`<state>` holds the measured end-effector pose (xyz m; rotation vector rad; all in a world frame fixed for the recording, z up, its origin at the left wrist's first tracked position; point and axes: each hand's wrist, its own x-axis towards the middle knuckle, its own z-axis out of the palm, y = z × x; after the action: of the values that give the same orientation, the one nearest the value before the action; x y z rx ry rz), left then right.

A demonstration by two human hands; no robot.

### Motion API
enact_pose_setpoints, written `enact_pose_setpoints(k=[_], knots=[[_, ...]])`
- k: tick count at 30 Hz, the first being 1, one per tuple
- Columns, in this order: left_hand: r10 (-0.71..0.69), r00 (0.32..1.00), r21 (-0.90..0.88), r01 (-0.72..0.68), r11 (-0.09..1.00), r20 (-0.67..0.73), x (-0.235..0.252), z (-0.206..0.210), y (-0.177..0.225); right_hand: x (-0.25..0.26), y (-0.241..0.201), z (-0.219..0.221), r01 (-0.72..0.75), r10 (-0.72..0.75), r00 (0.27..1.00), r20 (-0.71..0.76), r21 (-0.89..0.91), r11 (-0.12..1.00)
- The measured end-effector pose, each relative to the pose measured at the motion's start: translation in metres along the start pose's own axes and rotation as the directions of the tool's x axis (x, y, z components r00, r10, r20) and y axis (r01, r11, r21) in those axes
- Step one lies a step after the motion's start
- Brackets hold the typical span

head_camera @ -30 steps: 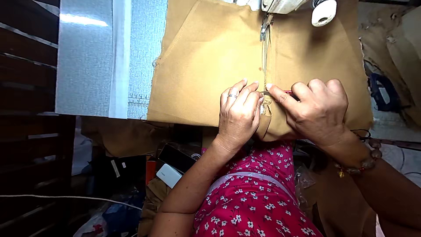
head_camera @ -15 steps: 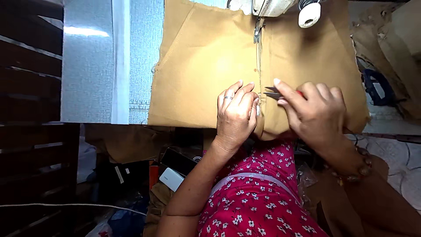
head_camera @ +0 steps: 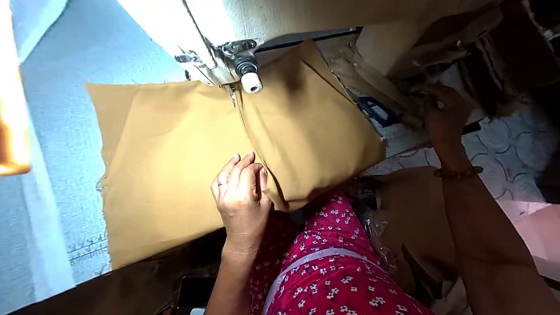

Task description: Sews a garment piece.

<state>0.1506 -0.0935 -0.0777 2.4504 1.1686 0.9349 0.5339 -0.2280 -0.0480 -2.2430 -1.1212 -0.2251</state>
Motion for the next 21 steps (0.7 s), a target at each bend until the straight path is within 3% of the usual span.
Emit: enact_pose_setpoints(k=[2,5,7,9,11,13,15,18,21], knots=[[0.007,0.999,0.004,-0.008,1.000,0.034,0.002,-0.004,-0.001,-0.014,-0.030,-0.005,0.047,-0.047,0.998,-0.050,0.014,0.999],[-0.004,0.998,-0.037,0.007,0.999,0.057,0.003,-0.010,0.000,-0.049,-0.102,-0.001,0.363,-0.360,0.932,-0.045,0.174,0.916],[-0.016,0.999,-0.073,0.019,0.997,0.035,0.004,-0.010,-0.002,-0.060,-0.159,0.029,0.511,-0.542,0.836,-0.084,0.478,0.714],[-0.025,1.000,-0.116,0.024,0.993,-0.007,0.004,-0.007,-0.003,-0.065,-0.210,0.057,0.512,-0.673,0.737,-0.059,0.699,0.499],[-0.020,0.999,-0.135,0.014,0.991,-0.039,0.004,-0.006,-0.004,-0.058,-0.241,0.082,0.478,-0.754,0.656,0.027,0.759,0.443],[-0.013,0.999,-0.139,0.008,0.990,-0.038,0.004,-0.006,-0.003,-0.046,-0.254,0.102,0.465,-0.775,0.620,0.122,0.739,0.488],[-0.018,0.999,-0.154,0.014,0.988,-0.030,0.003,-0.006,-0.003,-0.042,-0.255,0.104,0.432,-0.737,0.632,0.239,0.682,0.591],[-0.029,0.998,-0.173,0.020,0.985,-0.053,0.003,-0.005,-0.003,-0.047,-0.240,0.098,0.313,-0.635,0.692,0.343,0.651,0.692],[-0.034,0.994,-0.209,0.011,0.978,-0.108,0.002,-0.003,-0.002,-0.059,-0.226,0.085,0.107,-0.512,0.745,0.429,0.680,0.726]])
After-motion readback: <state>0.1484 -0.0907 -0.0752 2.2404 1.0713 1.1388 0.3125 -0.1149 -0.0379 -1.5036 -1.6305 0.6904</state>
